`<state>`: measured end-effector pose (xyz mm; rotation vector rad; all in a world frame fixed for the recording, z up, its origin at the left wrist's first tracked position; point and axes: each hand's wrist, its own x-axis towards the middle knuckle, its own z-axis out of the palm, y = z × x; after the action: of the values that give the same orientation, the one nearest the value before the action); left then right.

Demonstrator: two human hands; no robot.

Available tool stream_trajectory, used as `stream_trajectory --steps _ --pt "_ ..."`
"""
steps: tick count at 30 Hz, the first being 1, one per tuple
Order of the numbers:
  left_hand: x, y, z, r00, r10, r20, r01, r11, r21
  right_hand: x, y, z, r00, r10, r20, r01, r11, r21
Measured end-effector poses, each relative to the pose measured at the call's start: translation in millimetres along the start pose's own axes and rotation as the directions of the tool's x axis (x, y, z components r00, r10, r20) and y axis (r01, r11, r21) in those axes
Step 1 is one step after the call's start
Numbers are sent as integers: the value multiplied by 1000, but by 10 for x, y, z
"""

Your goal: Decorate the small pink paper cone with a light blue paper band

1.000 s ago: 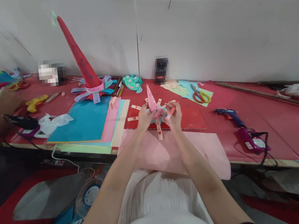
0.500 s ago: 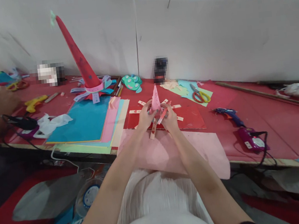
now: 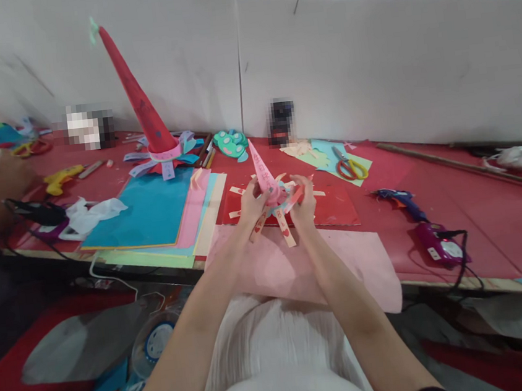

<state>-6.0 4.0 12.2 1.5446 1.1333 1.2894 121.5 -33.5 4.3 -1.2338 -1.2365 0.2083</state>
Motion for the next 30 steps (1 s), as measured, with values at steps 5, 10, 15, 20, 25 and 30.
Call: stream_trajectory --steps 5,10,15,20,25,30 --pt "37 -69 -14 999 23 22 -23 1000 9 5 32 -14 997 -52 -65 55 998 41" --pt "50 -104 -3 999 34 30 -32 998 -62 -5 34 -7 996 -74 -59 76 997 32" --pt "50 -129 2 999 42 18 -39 993 -115 -3 26 -12 993 -105 -62 104 994 -18" --pt "48 -128 0 999 40 28 -36 993 -114 -12 53 -7 993 -107 -51 105 994 -33" --pt "51 -141 13 999 45 28 -41 993 -111 -14 44 -7 993 -108 -46 106 993 -42" --pt "51 -149 10 998 59 35 -55 995 -89 -7 28 -12 991 -122 -51 119 992 -53"
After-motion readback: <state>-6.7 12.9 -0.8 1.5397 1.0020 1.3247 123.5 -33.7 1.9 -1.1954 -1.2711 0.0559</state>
